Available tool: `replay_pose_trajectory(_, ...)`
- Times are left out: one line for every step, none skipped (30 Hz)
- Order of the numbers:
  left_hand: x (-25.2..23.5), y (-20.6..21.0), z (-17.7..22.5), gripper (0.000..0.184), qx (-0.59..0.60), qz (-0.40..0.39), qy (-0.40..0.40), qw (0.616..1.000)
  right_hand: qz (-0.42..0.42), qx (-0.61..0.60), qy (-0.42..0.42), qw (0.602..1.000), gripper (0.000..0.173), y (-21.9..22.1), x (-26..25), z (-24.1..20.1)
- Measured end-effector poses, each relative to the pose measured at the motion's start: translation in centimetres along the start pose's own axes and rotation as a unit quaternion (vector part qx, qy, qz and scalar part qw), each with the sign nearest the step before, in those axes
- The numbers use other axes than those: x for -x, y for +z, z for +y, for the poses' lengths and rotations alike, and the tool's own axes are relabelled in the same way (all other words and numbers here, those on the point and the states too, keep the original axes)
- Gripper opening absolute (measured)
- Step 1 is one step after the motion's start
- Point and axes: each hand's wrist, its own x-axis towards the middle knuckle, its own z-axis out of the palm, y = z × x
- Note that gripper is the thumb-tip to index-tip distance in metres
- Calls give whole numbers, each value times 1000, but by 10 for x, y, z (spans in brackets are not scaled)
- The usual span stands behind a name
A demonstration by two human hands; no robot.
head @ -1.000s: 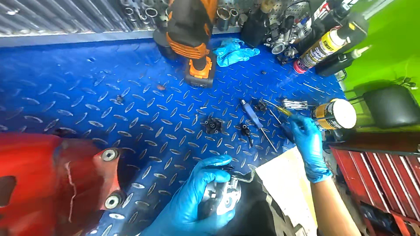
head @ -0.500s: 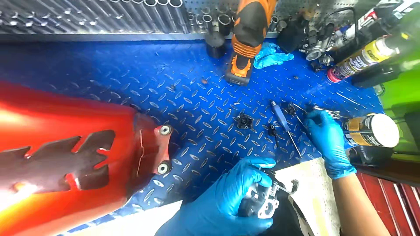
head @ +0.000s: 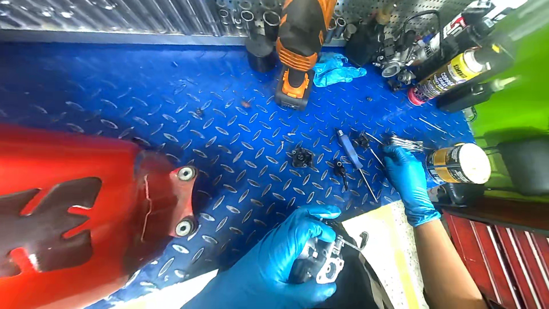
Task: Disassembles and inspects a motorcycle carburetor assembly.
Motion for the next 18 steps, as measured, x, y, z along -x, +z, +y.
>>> replay_pose_trajectory(0, 0, 0, 45, 2, -1, -1, 1000, -2, 9, -18, 1000, 23, 0, 0, 3)
replay_pose_trajectory(0, 0, -1, 46, 1, -2, 0, 1000, -7, 19, -37, 999, 25, 0, -1, 5)
replay_pose_trajectory(0, 0, -2, 46, 1, -3, 1, 1000, -8, 30, -61, 998, 28, 0, -2, 7)
replay_pose_trajectory(0, 0, -3, 47, 0, -4, 2, 1000, -8, 40, -84, 996, 30, 1, -5, 8)
replay_pose_trajectory(0, 1, -3, 47, 2, -3, 1, 1000, -10, 47, -98, 994, 30, 1, -9, 7)
replay_pose_trajectory(0, 1, -2, 47, 6, -2, 0, 1000, -11, 54, -99, 994, 29, 3, -14, 7)
replay_pose_trajectory(-1, 1, -1, 47, 8, -1, -2, 1000, -11, 58, -88, 994, 27, 7, -20, 8)
replay_pose_trajectory(-2, 1, 1, 47, 15, 0, -4, 1000, -14, 61, -79, 995, 24, 9, -25, 7)
replay_pose_trajectory(-3, 2, 3, 47, 23, 2, -6, 1000, -18, 62, -70, 995, 22, 10, -28, 7)
replay_pose_trajectory(-4, 1, 5, 47, 35, 3, -5, 999, -23, 61, -64, 996, 20, 9, -29, 6)
replay_pose_trajectory(-5, 1, 6, 47, 48, 0, -4, 999, -22, 61, -63, 996, 18, 10, -30, 6)
replay_pose_trajectory(-5, 0, 8, 47, 65, -1, -2, 998, -19, 65, -66, 996, 16, 10, -30, 6)
replay_pose_trajectory(-6, 0, 10, 47, 82, -4, 0, 997, -18, 68, -70, 995, 16, 9, -29, 7)
replay_pose_trajectory(-6, -1, 11, 47, 95, -8, 4, 995, -17, 70, -82, 994, 16, 8, -25, 7)
replay_pose_trajectory(-7, -1, 12, 47, 102, -12, 8, 995, -17, 76, -103, 992, 18, 6, -21, 7)
replay_pose_trajectory(-7, -1, 12, 47, 102, -15, 10, 995, -15, 81, -118, 990, 22, 5, -18, 8)
replay_pose_trajectory(-7, -1, 12, 47, 99, -18, 11, 995, -9, 85, -129, 988, 26, 6, -18, 9)
replay_pose_trajectory(-6, 0, 11, 47, 98, -19, 12, 995, -5, 86, -133, 987, 29, 9, -21, 10)
